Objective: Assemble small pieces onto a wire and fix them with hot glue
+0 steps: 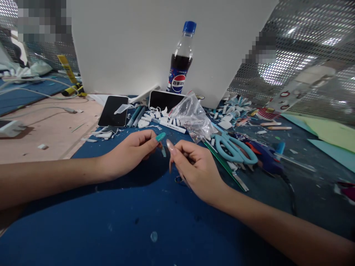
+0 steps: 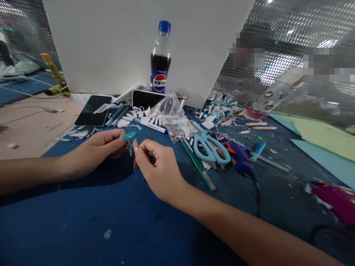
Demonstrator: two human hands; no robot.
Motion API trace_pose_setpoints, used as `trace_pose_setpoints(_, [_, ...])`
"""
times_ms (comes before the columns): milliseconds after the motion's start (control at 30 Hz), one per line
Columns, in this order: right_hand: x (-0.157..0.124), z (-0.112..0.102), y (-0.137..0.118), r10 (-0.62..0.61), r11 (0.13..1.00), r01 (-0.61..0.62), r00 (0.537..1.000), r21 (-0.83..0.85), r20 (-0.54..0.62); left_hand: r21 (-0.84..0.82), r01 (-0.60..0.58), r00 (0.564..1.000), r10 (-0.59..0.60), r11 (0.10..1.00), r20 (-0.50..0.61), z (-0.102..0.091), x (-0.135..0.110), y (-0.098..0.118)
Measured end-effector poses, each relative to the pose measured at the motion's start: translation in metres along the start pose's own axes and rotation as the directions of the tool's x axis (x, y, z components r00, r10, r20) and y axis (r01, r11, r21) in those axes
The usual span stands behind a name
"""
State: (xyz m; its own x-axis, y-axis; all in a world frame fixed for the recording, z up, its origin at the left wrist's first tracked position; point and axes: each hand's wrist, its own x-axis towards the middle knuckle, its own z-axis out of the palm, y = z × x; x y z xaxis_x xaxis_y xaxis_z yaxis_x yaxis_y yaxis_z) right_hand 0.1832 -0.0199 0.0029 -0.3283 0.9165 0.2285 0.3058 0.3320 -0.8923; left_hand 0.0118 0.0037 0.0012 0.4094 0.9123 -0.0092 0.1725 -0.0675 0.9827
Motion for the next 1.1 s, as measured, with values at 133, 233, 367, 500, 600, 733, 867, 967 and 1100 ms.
trace_pose_setpoints(133, [0.0006,-0.0001,-0.0007,0.007,1.0,-0.006,0.999,-0.015,0.051,0.038,-0.001,1.0,0.002,0.999,-0.016,0.0005,-0.0001,0.0018])
trace_pose_setpoints(233, [0.0016,-0.0002,-0.0018,0.003,0.999,0.0,0.995,-0.036,0.096,0.071,0.004,1.0,-0.002,0.997,-0.028,0.0006,-0.0007,0.0023])
trace_pose_setpoints(367, [0.0027,-0.0002,-0.0028,0.019,0.999,-0.014,0.993,-0.036,0.118,0.104,-0.004,1.0,0.005,0.995,-0.012,0.0008,-0.001,0.0025])
trace_pose_setpoints(500, [0.0025,0.0001,-0.0014,0.055,0.998,-0.052,0.991,-0.032,0.119,0.103,-0.019,1.0,0.018,0.995,0.012,0.0016,-0.0004,0.0036])
trace_pose_setpoints(600, [0.0025,0.0006,0.0,0.078,0.997,-0.076,0.99,-0.014,0.115,0.062,-0.016,1.0,0.014,0.998,0.024,0.0019,0.0001,0.0033])
trace_pose_setpoints(733, [0.0037,0.0014,0.0001,0.101,0.994,-0.104,0.989,0.025,0.107,0.036,-0.008,1.0,0.007,0.999,0.025,0.0024,-0.0004,0.0009])
trace_pose_setpoints(867, [0.005,0.002,-0.0001,0.11,0.992,-0.117,0.988,0.057,0.109,0.117,-0.055,0.998,0.051,0.992,0.039,0.0025,-0.0022,-0.0005])
trace_pose_setpoints(967, [0.0051,0.0022,0.0007,0.11,0.99,-0.118,0.988,0.072,0.107,0.162,-0.076,0.997,0.069,0.984,0.047,0.0019,-0.0032,-0.0012])
trace_pose_setpoints(1100, [0.0052,0.0023,0.0017,0.117,0.984,-0.131,0.986,0.121,0.117,0.131,-0.053,0.998,0.048,0.99,0.038,0.0026,-0.0028,-0.0023])
